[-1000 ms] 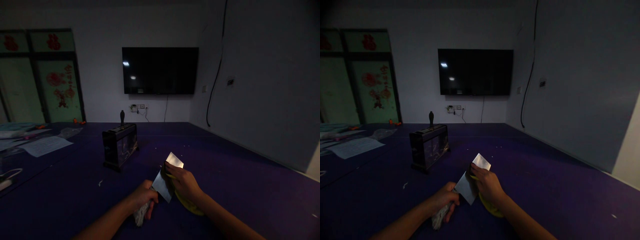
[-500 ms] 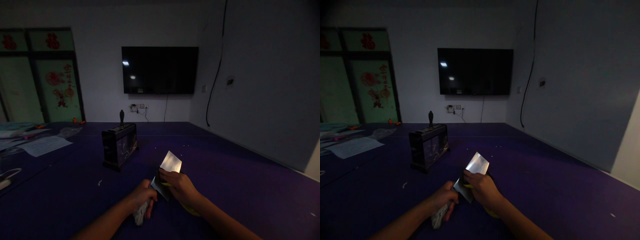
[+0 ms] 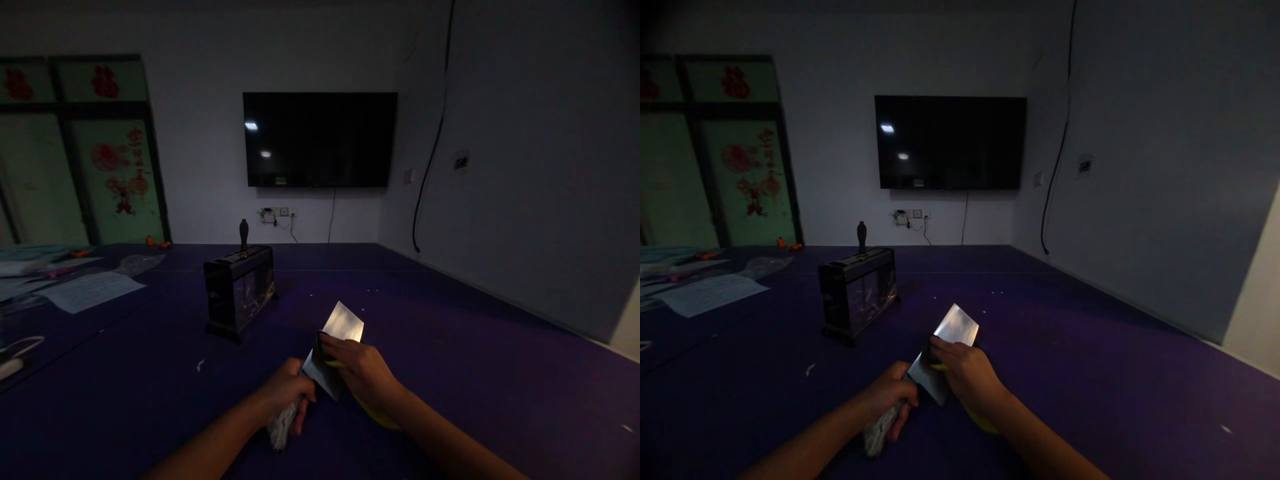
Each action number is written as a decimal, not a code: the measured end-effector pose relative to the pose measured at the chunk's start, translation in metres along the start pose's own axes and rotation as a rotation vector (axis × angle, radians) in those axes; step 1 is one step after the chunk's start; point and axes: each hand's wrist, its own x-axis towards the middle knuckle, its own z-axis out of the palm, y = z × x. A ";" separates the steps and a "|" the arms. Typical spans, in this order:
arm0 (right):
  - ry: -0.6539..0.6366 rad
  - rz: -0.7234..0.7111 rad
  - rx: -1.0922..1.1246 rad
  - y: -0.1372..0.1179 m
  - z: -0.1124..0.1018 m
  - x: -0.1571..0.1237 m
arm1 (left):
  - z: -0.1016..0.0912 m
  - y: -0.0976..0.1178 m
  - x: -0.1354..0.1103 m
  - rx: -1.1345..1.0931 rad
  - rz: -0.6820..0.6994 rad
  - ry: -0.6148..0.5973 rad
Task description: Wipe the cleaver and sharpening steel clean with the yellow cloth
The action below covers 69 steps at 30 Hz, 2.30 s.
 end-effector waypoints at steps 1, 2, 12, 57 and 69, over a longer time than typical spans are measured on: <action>0.009 0.009 -0.001 0.002 0.001 0.000 | 0.000 0.000 0.000 0.004 0.005 -0.018; 0.019 0.019 -0.001 0.003 0.001 0.000 | 0.000 0.000 0.000 0.004 0.013 -0.035; 0.143 0.125 0.023 0.019 0.006 -0.001 | -0.001 0.002 0.000 0.062 0.026 -0.098; 0.027 0.053 0.081 -0.002 -0.003 0.001 | 0.003 0.001 -0.004 0.014 0.021 -0.003; -0.003 -0.115 0.162 -0.014 -0.002 -0.001 | 0.005 0.002 -0.005 0.022 -0.010 0.094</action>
